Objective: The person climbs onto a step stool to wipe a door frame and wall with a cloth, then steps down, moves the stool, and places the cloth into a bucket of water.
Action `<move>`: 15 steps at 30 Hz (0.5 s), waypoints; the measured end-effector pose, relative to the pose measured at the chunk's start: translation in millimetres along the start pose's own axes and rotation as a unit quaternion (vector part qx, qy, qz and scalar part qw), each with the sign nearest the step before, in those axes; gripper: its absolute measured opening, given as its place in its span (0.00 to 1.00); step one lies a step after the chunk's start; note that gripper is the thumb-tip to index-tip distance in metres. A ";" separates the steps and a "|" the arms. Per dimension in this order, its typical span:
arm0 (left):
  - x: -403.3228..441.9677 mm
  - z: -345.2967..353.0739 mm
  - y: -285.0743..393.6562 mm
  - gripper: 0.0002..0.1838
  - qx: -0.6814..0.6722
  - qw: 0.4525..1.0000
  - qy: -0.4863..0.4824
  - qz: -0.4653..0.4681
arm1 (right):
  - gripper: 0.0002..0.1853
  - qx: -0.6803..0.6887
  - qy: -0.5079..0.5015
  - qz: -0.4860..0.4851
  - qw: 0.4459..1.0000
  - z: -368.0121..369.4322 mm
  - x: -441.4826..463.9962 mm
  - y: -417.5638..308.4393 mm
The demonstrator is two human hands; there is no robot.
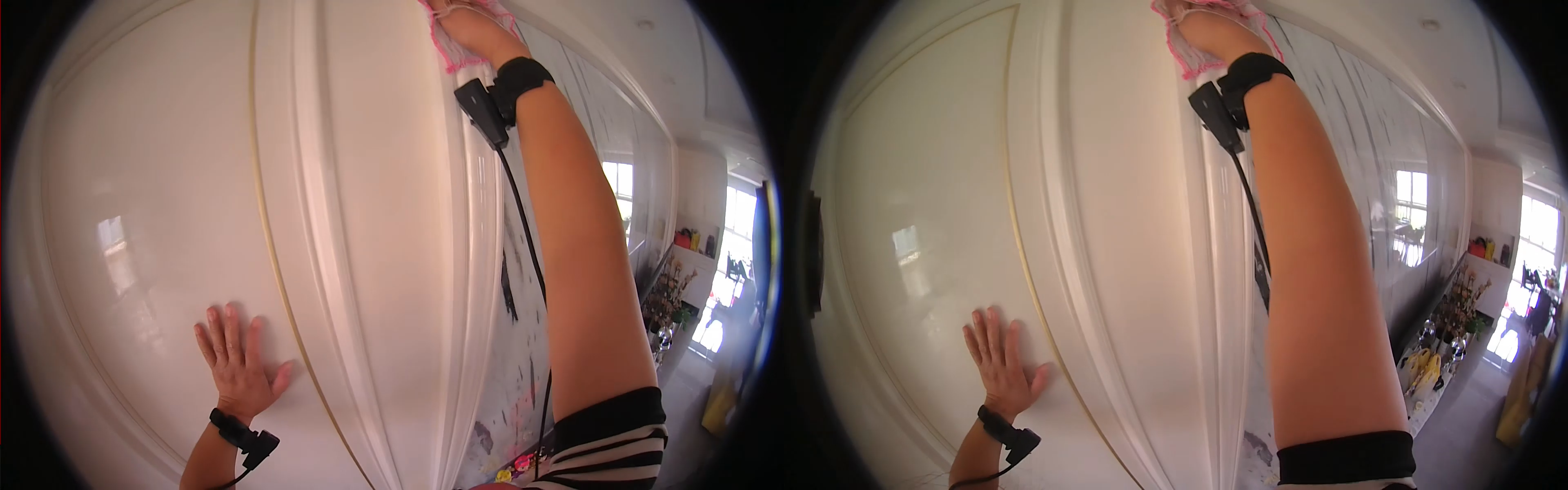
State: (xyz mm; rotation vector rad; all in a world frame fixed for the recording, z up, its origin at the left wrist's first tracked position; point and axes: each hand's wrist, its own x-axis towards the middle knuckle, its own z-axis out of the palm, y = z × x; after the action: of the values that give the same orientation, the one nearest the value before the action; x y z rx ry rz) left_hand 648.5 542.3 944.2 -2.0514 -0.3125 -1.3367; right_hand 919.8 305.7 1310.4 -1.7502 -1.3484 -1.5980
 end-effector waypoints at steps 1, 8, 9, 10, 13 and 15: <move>-1.0 -0.2 -0.4 0.39 -0.005 1.000 -0.001 0.000 | 0.20 0.000 0.000 -0.007 1.000 -1.5 3.0 -2.2; 0.9 -3.1 -4.0 0.38 -0.037 0.999 0.000 -0.024 | 0.37 -0.031 0.061 0.150 0.986 -19.3 21.5 -30.1; 0.7 -2.8 -4.5 0.38 -0.040 0.999 0.011 -0.020 | 0.33 -0.082 0.023 0.116 0.990 -24.5 25.4 -34.0; 0.5 -2.4 -4.8 0.38 -0.044 0.999 0.019 -0.013 | 0.30 -0.132 -0.015 0.084 0.988 -25.2 28.3 -37.5; -0.8 -1.9 -5.3 0.38 -0.042 0.999 0.024 -0.011 | 0.20 -0.221 -0.003 0.152 0.963 -12.4 55.6 -30.0; -1.2 -1.1 -5.4 0.38 -0.042 0.999 0.022 -0.014 | 0.18 -0.312 -0.051 0.084 0.945 -8.4 70.8 -13.8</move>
State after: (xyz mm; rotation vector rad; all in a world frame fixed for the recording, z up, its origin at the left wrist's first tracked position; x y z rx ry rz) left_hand 644.2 545.8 945.6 -2.0903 -0.2703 -1.4335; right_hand 894.8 331.3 1373.6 -2.2529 -0.7318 -1.9937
